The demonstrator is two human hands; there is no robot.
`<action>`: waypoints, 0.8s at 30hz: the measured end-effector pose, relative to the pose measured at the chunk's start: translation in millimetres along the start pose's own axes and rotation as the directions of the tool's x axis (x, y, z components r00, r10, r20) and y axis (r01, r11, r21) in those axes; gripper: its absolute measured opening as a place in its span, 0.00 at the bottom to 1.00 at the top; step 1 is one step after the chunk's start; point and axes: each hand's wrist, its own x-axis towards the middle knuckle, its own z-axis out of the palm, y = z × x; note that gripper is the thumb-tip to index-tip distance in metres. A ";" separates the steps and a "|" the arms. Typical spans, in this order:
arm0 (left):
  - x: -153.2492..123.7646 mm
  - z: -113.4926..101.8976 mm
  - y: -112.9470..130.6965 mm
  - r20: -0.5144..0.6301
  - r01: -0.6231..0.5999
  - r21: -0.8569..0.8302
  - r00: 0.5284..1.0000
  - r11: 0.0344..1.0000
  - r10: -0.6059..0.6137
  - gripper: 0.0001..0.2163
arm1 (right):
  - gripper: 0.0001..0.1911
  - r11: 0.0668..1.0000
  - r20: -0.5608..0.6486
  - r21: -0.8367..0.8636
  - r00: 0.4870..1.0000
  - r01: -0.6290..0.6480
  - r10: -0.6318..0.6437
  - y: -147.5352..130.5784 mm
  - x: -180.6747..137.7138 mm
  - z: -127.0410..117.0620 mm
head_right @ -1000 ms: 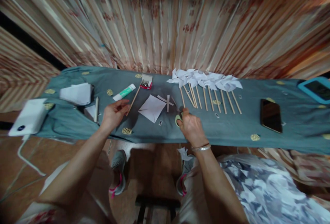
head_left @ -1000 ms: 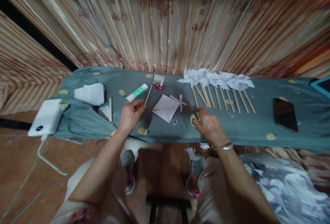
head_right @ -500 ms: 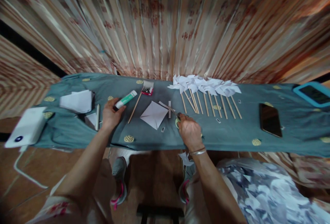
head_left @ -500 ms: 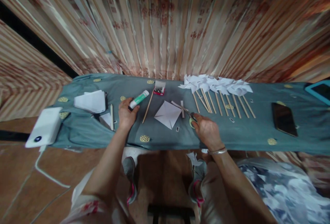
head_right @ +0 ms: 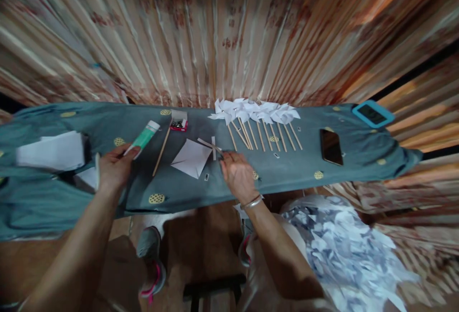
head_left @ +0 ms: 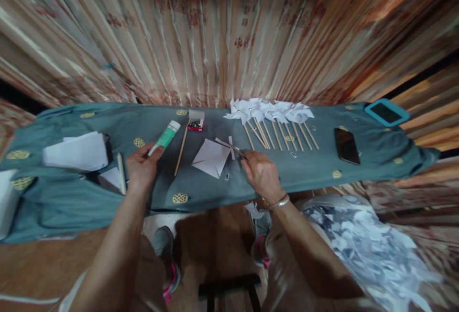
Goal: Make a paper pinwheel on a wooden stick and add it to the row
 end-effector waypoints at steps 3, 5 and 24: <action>-31.1 10.8 20.7 0.269 0.201 -0.344 0.957 0.917 -0.109 0.18 | 0.14 0.878 0.051 0.474 0.997 -0.072 0.055 -16.1 1.1 6.4; -54.6 19.8 32.1 0.457 0.337 -0.404 0.880 0.850 -0.131 0.18 | 0.21 0.600 0.179 0.776 0.980 -0.196 0.089 -29.5 2.1 12.7; -60.3 11.0 4.9 0.447 -0.226 0.091 0.879 0.970 0.163 0.21 | 0.21 -0.183 0.384 0.921 0.877 -0.343 0.289 -24.5 10.7 12.6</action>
